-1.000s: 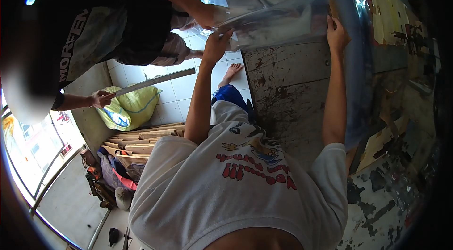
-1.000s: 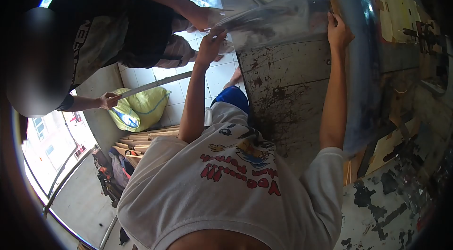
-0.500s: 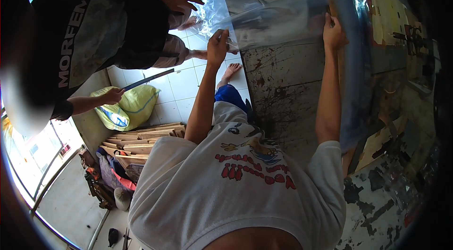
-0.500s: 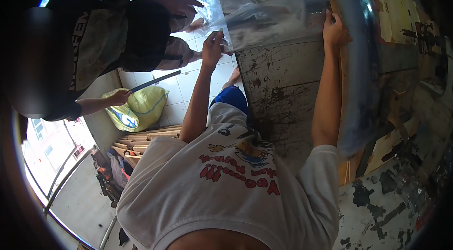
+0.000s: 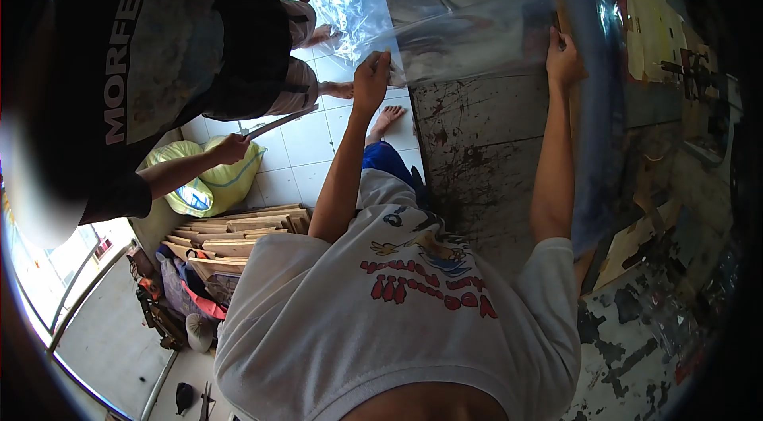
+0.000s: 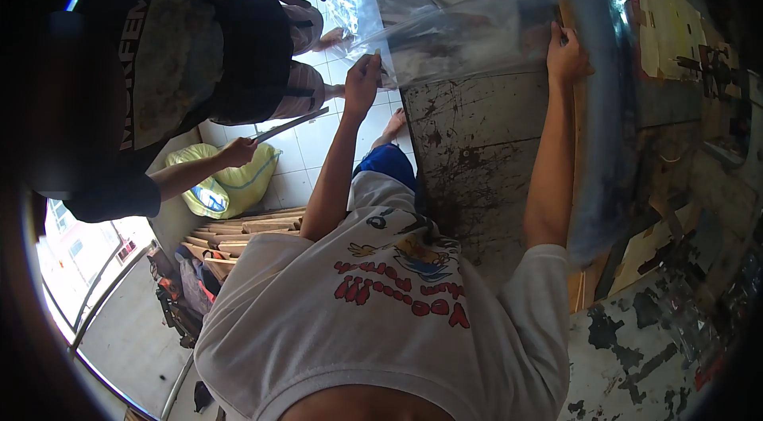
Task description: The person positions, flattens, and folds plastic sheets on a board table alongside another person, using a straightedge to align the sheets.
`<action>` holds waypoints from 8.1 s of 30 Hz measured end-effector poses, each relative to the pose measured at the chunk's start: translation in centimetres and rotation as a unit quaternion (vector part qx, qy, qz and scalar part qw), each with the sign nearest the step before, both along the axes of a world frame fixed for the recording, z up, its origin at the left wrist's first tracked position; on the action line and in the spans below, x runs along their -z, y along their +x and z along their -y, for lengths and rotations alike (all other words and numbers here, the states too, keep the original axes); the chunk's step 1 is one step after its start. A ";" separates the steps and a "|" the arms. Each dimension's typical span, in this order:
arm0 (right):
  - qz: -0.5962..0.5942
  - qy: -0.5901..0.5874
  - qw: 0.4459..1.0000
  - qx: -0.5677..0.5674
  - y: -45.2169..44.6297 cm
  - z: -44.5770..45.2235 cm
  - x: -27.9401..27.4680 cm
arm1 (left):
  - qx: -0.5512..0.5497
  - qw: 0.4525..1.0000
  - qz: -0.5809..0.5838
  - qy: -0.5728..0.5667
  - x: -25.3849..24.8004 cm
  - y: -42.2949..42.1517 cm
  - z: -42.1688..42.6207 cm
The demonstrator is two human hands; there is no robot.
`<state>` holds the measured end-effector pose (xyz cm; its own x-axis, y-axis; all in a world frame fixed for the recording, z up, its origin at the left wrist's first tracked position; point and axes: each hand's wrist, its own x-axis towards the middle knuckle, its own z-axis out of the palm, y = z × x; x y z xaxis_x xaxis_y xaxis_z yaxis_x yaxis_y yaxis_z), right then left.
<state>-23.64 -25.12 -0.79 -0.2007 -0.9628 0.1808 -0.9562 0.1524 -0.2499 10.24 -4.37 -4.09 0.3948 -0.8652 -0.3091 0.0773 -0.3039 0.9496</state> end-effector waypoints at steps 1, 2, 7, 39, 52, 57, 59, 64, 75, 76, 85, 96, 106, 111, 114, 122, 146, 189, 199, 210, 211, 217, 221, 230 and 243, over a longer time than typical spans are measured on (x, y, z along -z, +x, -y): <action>0.017 0.007 1.000 -0.001 0.2 -0.1 -0.3 | -0.009 1.000 0.001 -0.001 -0.2 -0.2 0.0; -0.002 -0.009 1.000 0.000 0.5 -0.3 -0.4 | -0.016 1.000 0.002 -0.002 -0.5 -0.4 0.2; -0.070 -0.054 0.996 0.019 0.9 -0.7 -0.3 | 0.000 0.998 0.070 0.006 -0.2 -0.7 0.1; 0.670 0.047 0.700 0.242 11.5 -12.8 1.3 | 0.043 0.987 -0.125 0.087 -4.1 -1.0 -0.2; 0.386 -0.173 0.848 0.319 8.9 -7.9 -2.2 | 0.047 0.988 -0.133 0.055 -5.0 -0.3 -2.3; 0.388 -0.199 0.842 0.317 7.5 -14.4 -6.0 | 0.069 0.990 -0.102 0.067 -5.6 -1.8 -7.3; 0.351 -0.210 0.855 0.318 5.2 -17.5 -5.7 | 0.041 0.986 -0.139 0.083 -9.7 -4.0 -9.9; 0.290 -0.250 0.872 0.304 -1.0 -25.7 -6.0 | 0.134 0.962 -0.195 0.136 -8.8 -7.6 -17.9; 0.199 -0.178 0.892 0.364 -19.4 -52.3 -3.2 | 0.562 0.766 -0.226 0.215 -7.3 -14.4 -32.6; 0.184 -0.187 0.898 0.354 -21.2 -54.6 -1.8 | 0.586 0.745 -0.198 0.250 -6.1 -14.4 -33.3; 0.198 -0.075 0.869 0.448 -25.8 -63.9 0.2 | 0.137 0.937 -0.271 0.171 -3.9 -14.0 -27.7; 0.084 -0.094 0.917 0.379 -24.3 -62.3 0.3 | -0.023 0.978 -0.205 -0.035 -0.6 -6.9 -12.7; 0.084 -0.033 0.916 0.390 -24.4 -61.6 -0.1 | 0.030 0.977 -0.203 -0.050 -1.4 -3.6 -6.9; 0.086 -0.087 0.917 0.380 -24.0 -61.4 0.2 | 0.009 0.984 -0.174 -0.035 -6.5 -1.7 -3.4; 0.057 -0.062 0.919 0.384 -24.7 -61.5 0.7 | 0.020 0.976 -0.215 -0.009 -6.9 1.3 0.9; 0.092 -0.048 0.905 0.412 -25.1 -62.8 1.5 | 0.105 0.983 -0.088 -0.126 -5.9 3.9 3.0; 0.087 0.004 0.900 0.428 -26.6 -62.1 1.1 | 0.085 0.974 -0.202 0.051 -9.3 4.0 0.5; 0.068 -0.047 0.880 0.468 -25.6 -63.1 1.2 | 0.269 0.758 -0.587 -0.092 -7.4 0.8 4.0; 0.045 0.035 0.873 0.483 -25.9 -63.2 0.7 | 0.220 0.766 -0.600 -0.066 -10.9 1.8 3.5; 0.093 0.011 0.901 0.423 -27.5 -65.0 3.2 | 0.201 0.898 -0.355 -0.162 -9.9 1.6 2.2; 0.051 -0.006 0.878 0.475 -26.0 -64.3 2.5 | 0.270 0.853 -0.421 -0.148 -9.5 1.9 3.6; 0.107 -0.037 0.857 0.504 -25.7 -65.5 1.4 | 0.299 0.858 -0.410 -0.075 -5.3 3.9 3.0; 0.124 -0.101 0.840 0.518 -26.7 -66.3 2.9 | 0.171 0.933 -0.310 0.056 -8.7 2.2 0.0; 0.217 -0.095 0.827 0.510 -25.6 -66.0 0.6 | 0.060 0.992 -0.106 -0.023 0.2 0.8 -14.2; 0.163 -0.150 0.895 0.386 -27.3 -67.6 3.5 | 0.437 0.780 -0.379 0.238 3.6 -12.8 -38.7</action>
